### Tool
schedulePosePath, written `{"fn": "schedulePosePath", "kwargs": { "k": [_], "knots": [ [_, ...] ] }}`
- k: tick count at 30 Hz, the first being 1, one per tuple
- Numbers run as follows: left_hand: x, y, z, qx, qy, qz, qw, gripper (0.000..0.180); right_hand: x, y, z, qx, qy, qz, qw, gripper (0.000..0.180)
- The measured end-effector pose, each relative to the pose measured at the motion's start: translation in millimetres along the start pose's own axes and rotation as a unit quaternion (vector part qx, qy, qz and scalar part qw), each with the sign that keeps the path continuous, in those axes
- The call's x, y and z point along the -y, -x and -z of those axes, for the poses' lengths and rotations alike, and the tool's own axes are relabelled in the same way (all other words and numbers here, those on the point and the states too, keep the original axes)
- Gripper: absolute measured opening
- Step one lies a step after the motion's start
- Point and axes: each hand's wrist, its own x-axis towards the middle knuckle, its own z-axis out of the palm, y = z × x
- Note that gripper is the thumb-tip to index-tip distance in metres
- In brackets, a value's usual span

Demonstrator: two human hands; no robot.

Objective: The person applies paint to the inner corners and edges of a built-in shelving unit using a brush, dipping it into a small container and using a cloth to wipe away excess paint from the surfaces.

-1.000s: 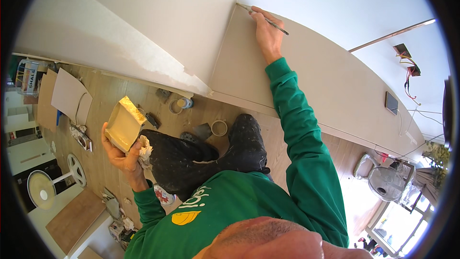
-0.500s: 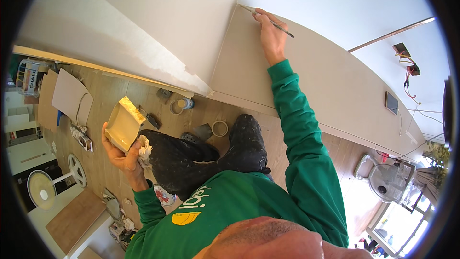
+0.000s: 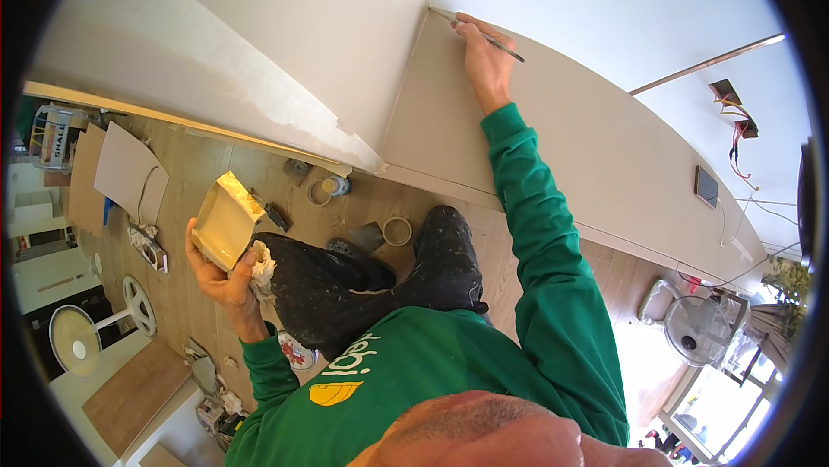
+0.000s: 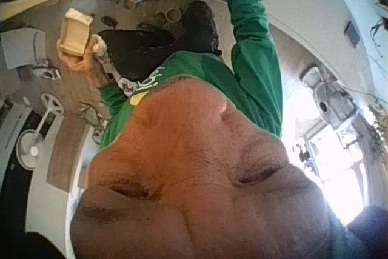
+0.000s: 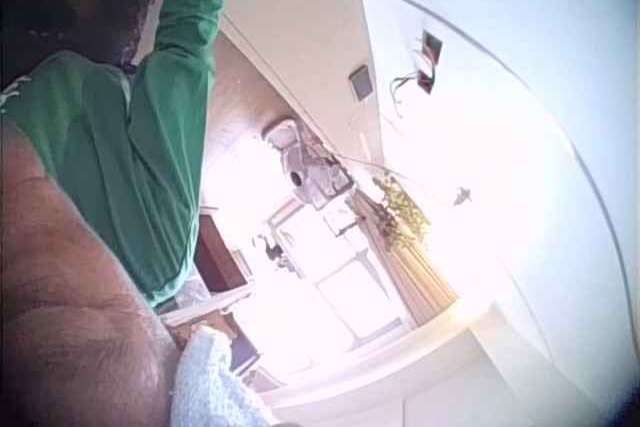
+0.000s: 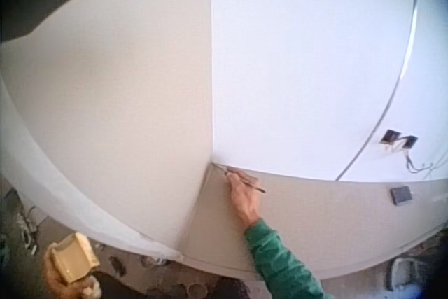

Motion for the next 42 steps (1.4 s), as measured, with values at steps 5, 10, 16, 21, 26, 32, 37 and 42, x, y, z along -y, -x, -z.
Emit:
{"fn": "schedulePosePath", "kwargs": {
  "k": [5, 10, 16, 21, 26, 32, 37, 42],
  "knots": [
    [0.6, 1.7, 3.1, -0.008, 0.000, -0.005, 1.000, 0.090, 24.4, 27.5, 30.8, 0.000, -0.096, -0.017, 0.995, 0.035],
    [-3.0, 2.7, 10.2, 0.004, 0.013, 0.000, 1.000, 0.090, 44.2, 80.4, 107.0, -0.023, -0.233, -0.100, 0.967, 0.035],
    [-18.3, 9.2, -0.6, 0.007, 0.016, -0.004, 1.000, 0.087, 112.9, 82.7, 126.0, 0.210, 0.055, -0.114, 0.969, 0.037],
    [-18.9, 23.2, 5.8, 0.017, 0.042, -0.010, 0.999, 0.087, 104.0, 36.6, 99.7, 0.301, 0.464, 0.191, 0.811, 0.052],
    [-25.5, 34.6, 14.7, -0.010, 0.028, 0.009, 1.000, 0.090, 93.5, -9.8, 64.8, 0.396, 0.573, 0.199, 0.690, 0.065],
    [-24.8, 40.4, 33.5, -0.043, 0.006, 0.011, 0.999, 0.093, 79.9, -42.3, 38.9, 0.428, 0.599, 0.217, 0.640, 0.068],
    [-19.6, 36.2, 38.3, -0.042, -0.007, 0.010, 0.999, 0.092, 80.9, -53.3, 16.3, 0.426, 0.647, 0.216, 0.595, 0.067],
    [-14.2, 33.0, 39.6, -0.041, -0.017, 0.012, 0.999, 0.093, 66.8, -61.9, 5.9, 0.411, 0.652, 0.222, 0.597, 0.073]
  ]
}}
